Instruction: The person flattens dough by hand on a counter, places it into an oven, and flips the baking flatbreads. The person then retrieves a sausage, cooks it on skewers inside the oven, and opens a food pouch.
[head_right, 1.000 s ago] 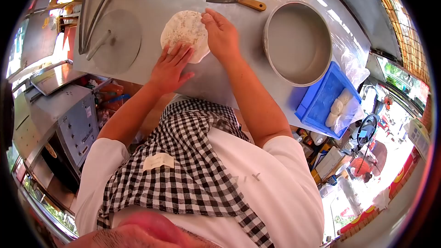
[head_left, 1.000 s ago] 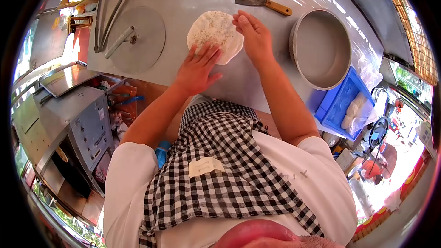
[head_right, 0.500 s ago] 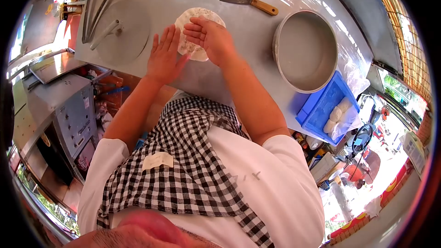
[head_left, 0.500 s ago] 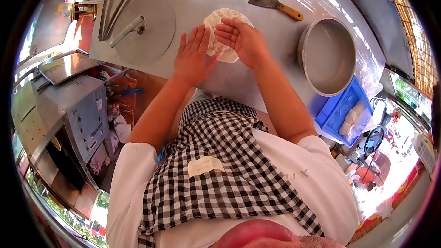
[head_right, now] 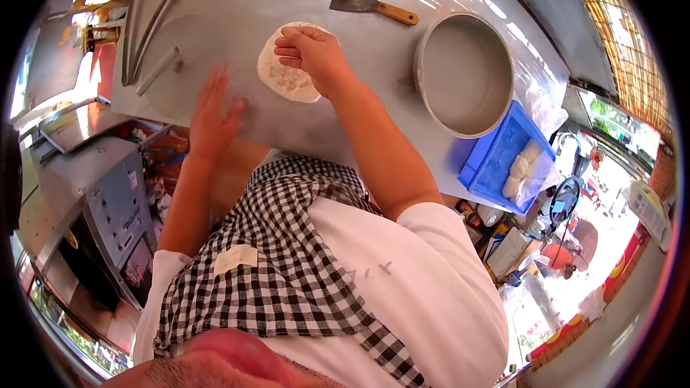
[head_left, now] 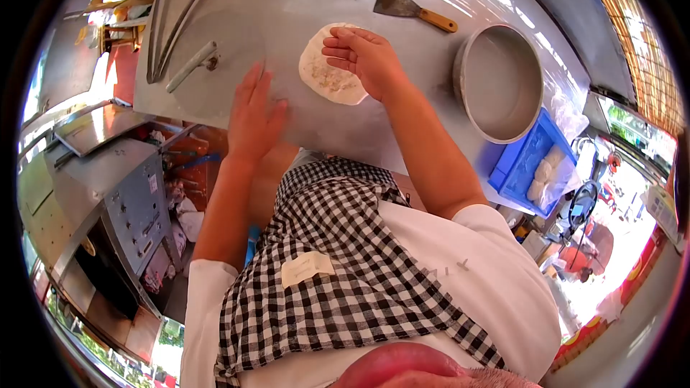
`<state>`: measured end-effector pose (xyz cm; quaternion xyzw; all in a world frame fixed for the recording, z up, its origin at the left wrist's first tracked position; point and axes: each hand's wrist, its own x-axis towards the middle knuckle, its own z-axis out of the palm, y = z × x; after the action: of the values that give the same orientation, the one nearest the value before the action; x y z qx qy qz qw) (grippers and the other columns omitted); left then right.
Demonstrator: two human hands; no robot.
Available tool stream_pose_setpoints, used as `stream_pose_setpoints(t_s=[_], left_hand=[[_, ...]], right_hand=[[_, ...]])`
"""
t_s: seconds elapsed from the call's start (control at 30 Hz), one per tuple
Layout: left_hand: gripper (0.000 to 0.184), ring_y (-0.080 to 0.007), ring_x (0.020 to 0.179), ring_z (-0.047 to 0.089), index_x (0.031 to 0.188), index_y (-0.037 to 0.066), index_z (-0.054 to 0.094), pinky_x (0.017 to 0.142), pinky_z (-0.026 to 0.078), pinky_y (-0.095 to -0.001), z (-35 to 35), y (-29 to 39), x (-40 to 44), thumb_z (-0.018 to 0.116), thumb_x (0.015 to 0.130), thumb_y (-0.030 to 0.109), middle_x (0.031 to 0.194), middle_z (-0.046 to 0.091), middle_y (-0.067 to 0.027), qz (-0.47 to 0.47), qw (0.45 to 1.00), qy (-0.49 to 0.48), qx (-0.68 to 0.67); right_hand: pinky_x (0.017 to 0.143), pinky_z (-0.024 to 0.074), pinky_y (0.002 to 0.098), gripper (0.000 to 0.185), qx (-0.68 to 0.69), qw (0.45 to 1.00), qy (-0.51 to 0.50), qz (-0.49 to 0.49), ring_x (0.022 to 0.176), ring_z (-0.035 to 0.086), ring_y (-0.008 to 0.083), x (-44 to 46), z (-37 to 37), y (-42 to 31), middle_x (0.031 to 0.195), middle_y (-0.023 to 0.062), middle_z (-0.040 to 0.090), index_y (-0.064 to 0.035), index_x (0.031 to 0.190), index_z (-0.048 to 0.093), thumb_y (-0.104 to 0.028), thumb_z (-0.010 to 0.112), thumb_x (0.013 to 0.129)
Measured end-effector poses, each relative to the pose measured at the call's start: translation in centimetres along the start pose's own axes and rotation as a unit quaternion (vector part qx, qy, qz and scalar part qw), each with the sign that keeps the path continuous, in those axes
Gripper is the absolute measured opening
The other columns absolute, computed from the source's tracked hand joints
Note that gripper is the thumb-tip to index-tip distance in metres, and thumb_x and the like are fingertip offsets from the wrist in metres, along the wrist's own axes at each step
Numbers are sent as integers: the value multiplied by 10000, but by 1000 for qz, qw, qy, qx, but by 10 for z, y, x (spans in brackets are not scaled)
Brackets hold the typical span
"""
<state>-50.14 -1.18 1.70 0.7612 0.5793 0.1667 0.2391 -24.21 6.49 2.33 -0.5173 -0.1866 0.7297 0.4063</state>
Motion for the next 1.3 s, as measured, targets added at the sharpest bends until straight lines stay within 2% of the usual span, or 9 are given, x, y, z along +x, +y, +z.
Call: stream_pose_setpoints(t_s=[0.23,0.4,0.5,0.6,0.7,0.8,0.9,1.1,1.3], left_hand=[[469,-418,1349,509,1349,-33,575,1100,446,-442,-2,-29,-21,668,931,157,1498,487,-247,-7,999,27,-38],[456,-408,1344,517,1341,-37,577,1099,445,-442,8,-25,-23,666,940,160,1486,503,-238,-4,999,19,-49],[431,-393,1336,529,1341,-19,585,1102,438,-437,13,-19,-17,665,957,159,1474,524,-225,15,997,22,-68],[412,-384,1325,542,1334,-11,596,1100,439,-431,13,-15,-9,664,965,158,1457,545,-218,28,996,33,-72],[395,-382,1311,552,1311,-14,608,1081,458,-427,7,-14,-9,665,954,144,1441,557,-211,16,996,49,-66],[389,-373,1295,566,1302,-13,614,1065,473,-422,3,-17,-9,673,942,122,1428,572,-194,-4,995,76,-71],[392,-356,1283,578,1304,-4,619,1059,479,-420,-5,-22,-8,683,931,97,1418,586,-175,-8,991,118,-63],[413,-332,1272,585,1320,35,622,1061,471,-428,-41,-34,15,698,918,99,1389,609,-155,20,969,248,7],[424,-344,1212,607,1299,78,638,1044,453,-469,-57,-77,48,707,906,224,1328,640,-143,-22,960,218,173]], right_hand=[[780,589,279,247,-219,873,317,-299,881,687,132,-56,-114,-73,982,73,706,14,1190,676,-138,643,998],[751,595,304,335,-520,727,426,-142,883,718,184,-68,-257,-64,1049,125,735,-17,1210,697,-199,696,929],[862,562,426,422,-643,648,407,-37,920,730,351,-68,-283,-45,1118,167,741,-10,1179,704,-308,707,880],[791,576,389,355,-562,714,418,-6,854,730,285,-69,-288,-44,1017,144,750,9,1111,714,-264,723,884],[716,572,324,266,-288,847,434,-109,784,701,200,-78,-253,-59,909,106,725,11,1046,711,-221,727,917],[677,557,268,192,-116,916,330,-197,754,662,136,-88,-185,-77,861,73,686,6,1014,698,-179,703,962],[759,588,302,214,-43,972,169,-157,822,691,180,-76,-113,-62,937,97,699,18,1086,684,-177,648,1006],[1065,505,377,500,-119,992,45,3,1249,598,276,-28,-23,-3,1331,184,618,70,1405,517,-275,576,1047],[1096,473,387,553,-123,989,82,-21,1322,543,283,-37,-39,-11,1412,184,568,52,1468,458,-286,577,1047]])
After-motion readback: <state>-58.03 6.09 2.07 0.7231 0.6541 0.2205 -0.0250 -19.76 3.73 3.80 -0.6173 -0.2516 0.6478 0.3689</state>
